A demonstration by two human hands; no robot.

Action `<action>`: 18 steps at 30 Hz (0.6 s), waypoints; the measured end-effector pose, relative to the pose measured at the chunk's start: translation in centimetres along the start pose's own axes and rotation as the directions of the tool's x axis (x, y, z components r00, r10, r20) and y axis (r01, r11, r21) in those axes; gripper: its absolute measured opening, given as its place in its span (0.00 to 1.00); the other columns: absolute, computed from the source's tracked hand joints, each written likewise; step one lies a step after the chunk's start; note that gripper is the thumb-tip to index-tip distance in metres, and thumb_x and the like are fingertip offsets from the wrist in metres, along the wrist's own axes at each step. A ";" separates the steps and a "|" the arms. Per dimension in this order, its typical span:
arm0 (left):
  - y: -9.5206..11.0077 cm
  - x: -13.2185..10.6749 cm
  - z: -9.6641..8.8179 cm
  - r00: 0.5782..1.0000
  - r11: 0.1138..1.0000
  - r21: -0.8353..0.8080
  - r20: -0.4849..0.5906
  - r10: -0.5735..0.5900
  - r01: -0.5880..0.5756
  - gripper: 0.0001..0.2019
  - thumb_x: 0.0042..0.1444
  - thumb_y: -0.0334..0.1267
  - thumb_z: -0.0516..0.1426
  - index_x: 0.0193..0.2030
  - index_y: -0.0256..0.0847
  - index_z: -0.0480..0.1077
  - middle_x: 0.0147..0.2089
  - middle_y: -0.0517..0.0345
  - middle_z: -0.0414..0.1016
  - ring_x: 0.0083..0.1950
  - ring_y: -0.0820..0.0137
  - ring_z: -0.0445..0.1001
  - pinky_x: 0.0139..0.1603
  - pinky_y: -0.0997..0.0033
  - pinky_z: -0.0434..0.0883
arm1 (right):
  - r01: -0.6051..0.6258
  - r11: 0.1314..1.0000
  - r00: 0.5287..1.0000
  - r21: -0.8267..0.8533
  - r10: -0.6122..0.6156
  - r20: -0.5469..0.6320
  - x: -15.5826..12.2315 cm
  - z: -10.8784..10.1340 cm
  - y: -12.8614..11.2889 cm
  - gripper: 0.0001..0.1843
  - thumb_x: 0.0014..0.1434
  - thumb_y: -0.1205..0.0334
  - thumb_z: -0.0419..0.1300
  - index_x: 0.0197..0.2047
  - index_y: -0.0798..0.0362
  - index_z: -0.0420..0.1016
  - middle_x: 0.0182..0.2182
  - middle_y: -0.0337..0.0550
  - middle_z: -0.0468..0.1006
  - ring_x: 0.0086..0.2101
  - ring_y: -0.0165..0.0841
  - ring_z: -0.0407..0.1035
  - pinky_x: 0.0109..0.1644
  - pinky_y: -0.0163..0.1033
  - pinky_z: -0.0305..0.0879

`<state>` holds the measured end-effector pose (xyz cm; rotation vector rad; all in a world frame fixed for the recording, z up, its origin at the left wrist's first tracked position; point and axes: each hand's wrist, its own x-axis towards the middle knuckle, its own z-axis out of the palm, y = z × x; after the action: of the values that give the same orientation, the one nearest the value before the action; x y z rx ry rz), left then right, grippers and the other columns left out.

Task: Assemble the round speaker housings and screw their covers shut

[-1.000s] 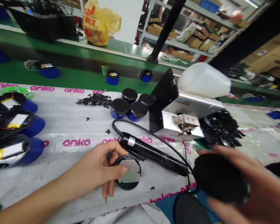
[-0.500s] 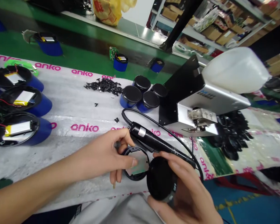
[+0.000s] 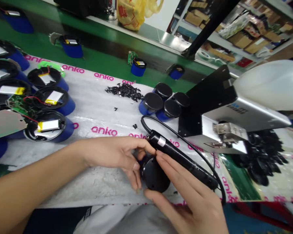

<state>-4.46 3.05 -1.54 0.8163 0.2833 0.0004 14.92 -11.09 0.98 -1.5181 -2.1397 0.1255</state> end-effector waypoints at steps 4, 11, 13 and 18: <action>-0.5 0.3 -0.4 1.000 1.000 -0.004 0.002 0.014 -0.014 0.18 0.58 0.29 0.62 0.54 0.43 0.65 0.38 0.61 0.76 0.32 0.71 0.81 0.38 0.68 0.79 | 0.010 1.000 0.999 -0.010 -0.009 0.043 0.0 -0.5 0.2 0.25 0.65 0.59 0.63 0.63 0.55 0.68 0.60 0.49 0.75 0.55 0.36 0.74 0.60 0.36 0.73; 0.1 -0.4 0.2 0.999 0.996 0.079 -0.003 -0.048 0.048 0.24 0.56 0.28 0.65 0.57 0.44 0.63 0.32 0.64 0.77 0.35 0.72 0.79 0.43 0.70 0.76 | -0.012 0.986 0.999 -0.167 0.019 0.044 0.2 -0.4 -0.9 0.24 0.65 0.59 0.62 0.62 0.57 0.69 0.57 0.49 0.76 0.54 0.37 0.75 0.58 0.37 0.75; 0.4 -0.5 0.7 0.998 0.990 0.130 -0.041 -0.053 0.058 0.25 0.54 0.27 0.66 0.56 0.44 0.64 0.32 0.65 0.76 0.34 0.73 0.78 0.40 0.74 0.75 | -0.010 0.980 1.000 -0.197 0.011 0.008 0.1 0.1 -1.1 0.23 0.65 0.58 0.61 0.60 0.59 0.71 0.56 0.51 0.77 0.53 0.39 0.75 0.56 0.40 0.77; 0.5 0.1 2.8 0.972 0.948 0.312 -0.233 0.019 0.056 0.13 0.61 0.38 0.63 0.49 0.43 0.65 0.29 0.68 0.73 0.28 0.76 0.75 0.29 0.79 0.74 | -0.037 0.990 0.998 -0.137 0.043 0.041 0.2 -0.2 -1.2 0.27 0.65 0.55 0.61 0.63 0.59 0.67 0.58 0.52 0.76 0.58 0.41 0.70 0.59 0.45 0.75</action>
<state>-3.64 1.45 0.61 1.1368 0.5232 0.0340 13.95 -11.41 1.61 -1.6498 -2.1924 0.0273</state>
